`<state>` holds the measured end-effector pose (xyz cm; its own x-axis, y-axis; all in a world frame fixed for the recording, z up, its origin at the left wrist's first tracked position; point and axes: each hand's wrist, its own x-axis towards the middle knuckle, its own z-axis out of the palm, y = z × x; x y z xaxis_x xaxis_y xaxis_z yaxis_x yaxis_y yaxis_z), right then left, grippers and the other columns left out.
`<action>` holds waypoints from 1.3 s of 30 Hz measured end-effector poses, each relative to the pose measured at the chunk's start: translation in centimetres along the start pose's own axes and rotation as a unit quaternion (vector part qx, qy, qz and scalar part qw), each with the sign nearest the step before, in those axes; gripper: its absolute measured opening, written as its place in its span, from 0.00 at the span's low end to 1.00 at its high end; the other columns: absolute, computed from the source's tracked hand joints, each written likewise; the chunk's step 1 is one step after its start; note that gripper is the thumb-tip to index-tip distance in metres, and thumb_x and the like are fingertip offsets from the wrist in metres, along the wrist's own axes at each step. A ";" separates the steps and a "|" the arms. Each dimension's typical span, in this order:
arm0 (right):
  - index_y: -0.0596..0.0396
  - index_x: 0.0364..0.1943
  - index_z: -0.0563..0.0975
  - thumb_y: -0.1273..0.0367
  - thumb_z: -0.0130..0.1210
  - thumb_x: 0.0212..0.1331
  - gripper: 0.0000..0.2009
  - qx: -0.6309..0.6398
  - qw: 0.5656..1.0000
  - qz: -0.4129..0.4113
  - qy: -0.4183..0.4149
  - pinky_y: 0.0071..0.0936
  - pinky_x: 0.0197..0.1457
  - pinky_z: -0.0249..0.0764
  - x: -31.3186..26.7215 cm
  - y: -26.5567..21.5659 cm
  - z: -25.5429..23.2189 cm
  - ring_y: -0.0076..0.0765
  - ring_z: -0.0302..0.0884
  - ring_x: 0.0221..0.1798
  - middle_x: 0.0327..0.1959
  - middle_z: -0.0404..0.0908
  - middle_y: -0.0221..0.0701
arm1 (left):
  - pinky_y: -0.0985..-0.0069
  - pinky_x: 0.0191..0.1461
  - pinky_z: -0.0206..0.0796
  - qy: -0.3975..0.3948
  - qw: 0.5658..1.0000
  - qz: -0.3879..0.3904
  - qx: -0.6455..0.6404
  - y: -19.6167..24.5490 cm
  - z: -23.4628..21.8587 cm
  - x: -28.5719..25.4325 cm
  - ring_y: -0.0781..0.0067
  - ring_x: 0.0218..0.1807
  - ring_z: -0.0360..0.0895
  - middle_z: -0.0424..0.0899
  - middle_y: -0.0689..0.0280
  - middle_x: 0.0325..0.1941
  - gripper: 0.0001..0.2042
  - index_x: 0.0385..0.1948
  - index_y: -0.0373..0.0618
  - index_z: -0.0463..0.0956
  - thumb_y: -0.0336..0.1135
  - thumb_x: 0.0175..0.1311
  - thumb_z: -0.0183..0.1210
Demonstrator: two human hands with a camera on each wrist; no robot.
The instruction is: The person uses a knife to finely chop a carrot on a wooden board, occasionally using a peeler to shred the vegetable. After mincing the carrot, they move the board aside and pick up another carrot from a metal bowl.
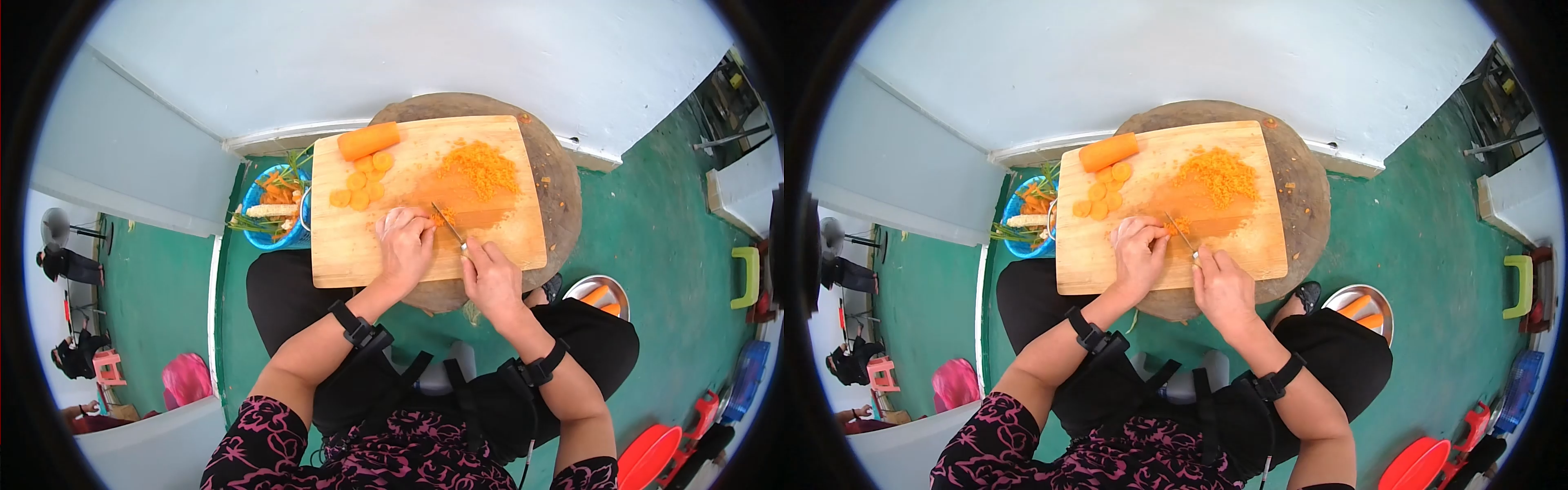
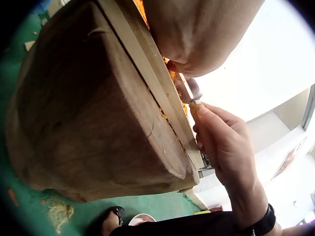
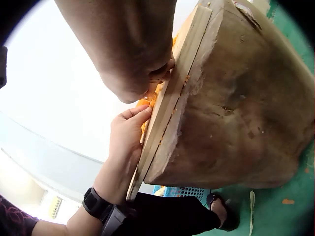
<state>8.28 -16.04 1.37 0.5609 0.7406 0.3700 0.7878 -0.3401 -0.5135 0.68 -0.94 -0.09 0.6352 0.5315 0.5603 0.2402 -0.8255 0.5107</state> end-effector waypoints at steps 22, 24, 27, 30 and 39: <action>0.58 0.43 0.77 0.69 0.58 0.53 0.13 0.041 0.999 0.018 0.011 0.34 0.30 0.75 0.1 0.3 0.0 0.43 0.78 0.29 0.29 0.75 0.36 | 0.66 0.44 0.60 -0.015 1.000 0.004 -0.003 -0.2 0.0 0.0 0.60 0.37 0.74 0.81 0.64 0.28 0.02 0.22 0.44 0.79 0.27 0.48 0.63; 0.58 0.43 0.77 0.69 0.58 0.53 0.13 0.035 0.999 0.013 0.008 0.34 0.30 0.75 0.1 0.3 0.0 0.43 0.78 0.29 0.29 0.75 0.36 | 0.65 0.44 0.60 -0.017 1.000 0.000 0.000 -0.1 0.0 0.0 0.60 0.37 0.74 0.80 0.64 0.28 0.02 0.21 0.44 0.79 0.27 0.48 0.63; 0.58 0.44 0.77 0.70 0.58 0.53 0.14 0.016 1.000 0.007 -0.002 0.34 0.30 0.75 0.1 0.1 0.0 0.43 0.78 0.29 0.29 0.75 0.35 | 0.65 0.45 0.58 -0.013 1.000 0.002 -0.012 -0.4 0.2 -0.1 0.61 0.40 0.73 0.79 0.66 0.28 0.03 0.21 0.46 0.77 0.26 0.47 0.62; 0.57 0.44 0.77 0.70 0.58 0.53 0.14 0.005 1.000 0.004 -0.005 0.34 0.30 0.75 0.2 0.1 0.1 0.43 0.78 0.29 0.29 0.75 0.35 | 0.65 0.45 0.58 -0.013 1.000 0.005 -0.015 -0.3 0.1 0.0 0.60 0.40 0.73 0.79 0.66 0.28 0.03 0.21 0.46 0.77 0.26 0.47 0.62; 0.56 0.45 0.77 0.69 0.58 0.53 0.14 0.021 1.000 -0.001 0.010 0.34 0.29 0.75 0.2 0.5 -0.1 0.42 0.78 0.28 0.29 0.75 0.35 | 0.65 0.44 0.61 -0.013 1.000 0.008 -0.003 -0.2 0.0 0.1 0.59 0.38 0.74 0.80 0.64 0.28 0.02 0.21 0.44 0.79 0.27 0.47 0.63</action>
<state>8.82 -16.10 1.25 0.5646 0.7293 0.3864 0.7777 -0.3133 -0.5449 0.67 -0.72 -0.17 0.6575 0.5135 0.5514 0.2263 -0.8326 0.5055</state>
